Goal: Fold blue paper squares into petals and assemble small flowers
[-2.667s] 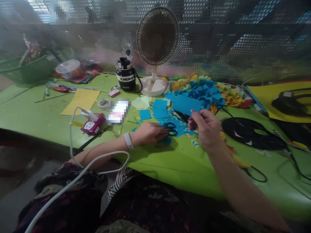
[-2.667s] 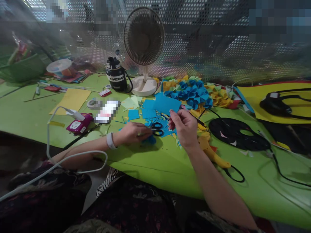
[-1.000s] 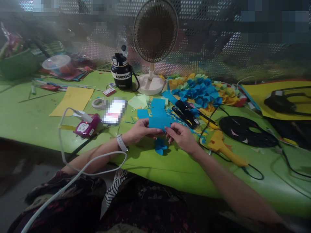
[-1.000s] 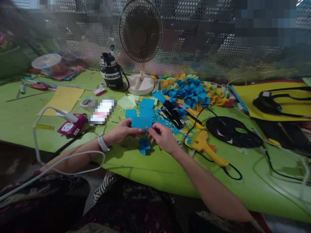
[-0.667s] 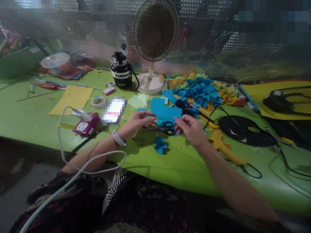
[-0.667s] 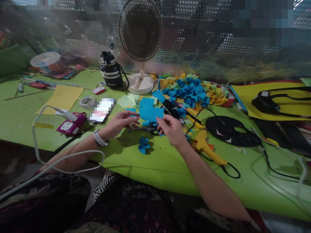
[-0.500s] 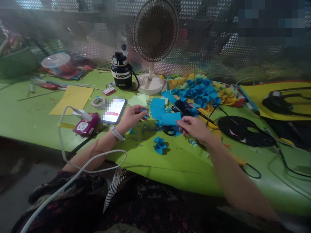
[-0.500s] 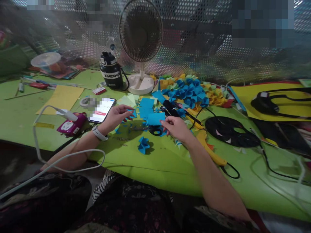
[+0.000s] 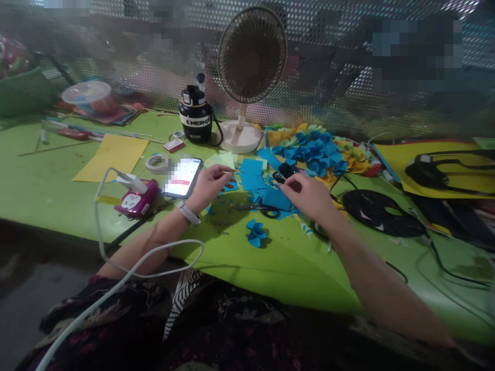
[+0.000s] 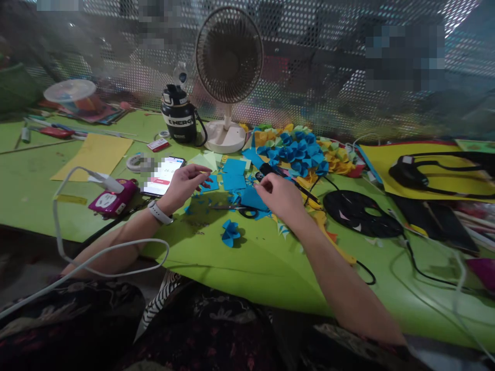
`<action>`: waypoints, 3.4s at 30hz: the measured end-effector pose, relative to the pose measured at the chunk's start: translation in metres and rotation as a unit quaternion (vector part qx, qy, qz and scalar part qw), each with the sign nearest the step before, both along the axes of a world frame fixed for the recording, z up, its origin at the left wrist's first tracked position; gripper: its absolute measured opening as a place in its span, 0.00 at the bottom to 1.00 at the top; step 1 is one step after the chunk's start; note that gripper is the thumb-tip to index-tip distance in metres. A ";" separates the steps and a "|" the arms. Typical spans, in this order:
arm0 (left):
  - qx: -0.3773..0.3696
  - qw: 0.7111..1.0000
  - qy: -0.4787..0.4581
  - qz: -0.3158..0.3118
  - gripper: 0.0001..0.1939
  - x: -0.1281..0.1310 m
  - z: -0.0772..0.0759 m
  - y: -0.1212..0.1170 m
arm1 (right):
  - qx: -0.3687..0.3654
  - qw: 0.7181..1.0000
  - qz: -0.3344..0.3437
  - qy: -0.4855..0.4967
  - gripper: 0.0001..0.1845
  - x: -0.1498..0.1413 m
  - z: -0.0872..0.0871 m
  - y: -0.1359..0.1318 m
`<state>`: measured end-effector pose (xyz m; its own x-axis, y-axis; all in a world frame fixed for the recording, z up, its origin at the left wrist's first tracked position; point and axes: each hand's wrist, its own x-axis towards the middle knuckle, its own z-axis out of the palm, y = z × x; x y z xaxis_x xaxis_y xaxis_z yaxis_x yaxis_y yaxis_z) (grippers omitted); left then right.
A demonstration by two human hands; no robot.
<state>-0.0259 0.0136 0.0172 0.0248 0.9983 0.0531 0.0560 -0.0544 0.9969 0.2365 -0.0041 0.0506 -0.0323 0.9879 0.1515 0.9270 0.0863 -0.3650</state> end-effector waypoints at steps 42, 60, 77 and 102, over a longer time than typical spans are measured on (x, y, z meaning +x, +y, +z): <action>0.029 0.999 -0.027 0.010 0.08 -0.002 -0.006 0.006 | -0.031 0.984 0.042 0.170 0.13 -0.020 0.008 0.057; 0.046 0.982 0.112 -0.148 0.10 0.027 -0.020 -0.009 | -0.016 0.998 -0.062 0.005 0.12 0.032 0.002 -0.022; -0.157 0.948 -0.108 -0.254 0.21 0.028 -0.006 -0.026 | -0.101 0.949 0.133 0.266 0.20 -0.018 -0.010 -0.033; 0.035 0.983 -0.178 0.029 0.23 -0.007 0.009 0.003 | -0.148 0.953 0.178 -0.198 0.18 -0.013 -0.015 -0.012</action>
<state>-0.0333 0.0167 0.0265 -0.0646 0.9910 0.1169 -0.2902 -0.1308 0.9480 0.2234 -0.0158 0.0354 -0.3703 0.9012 -0.2251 0.9281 0.3688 -0.0503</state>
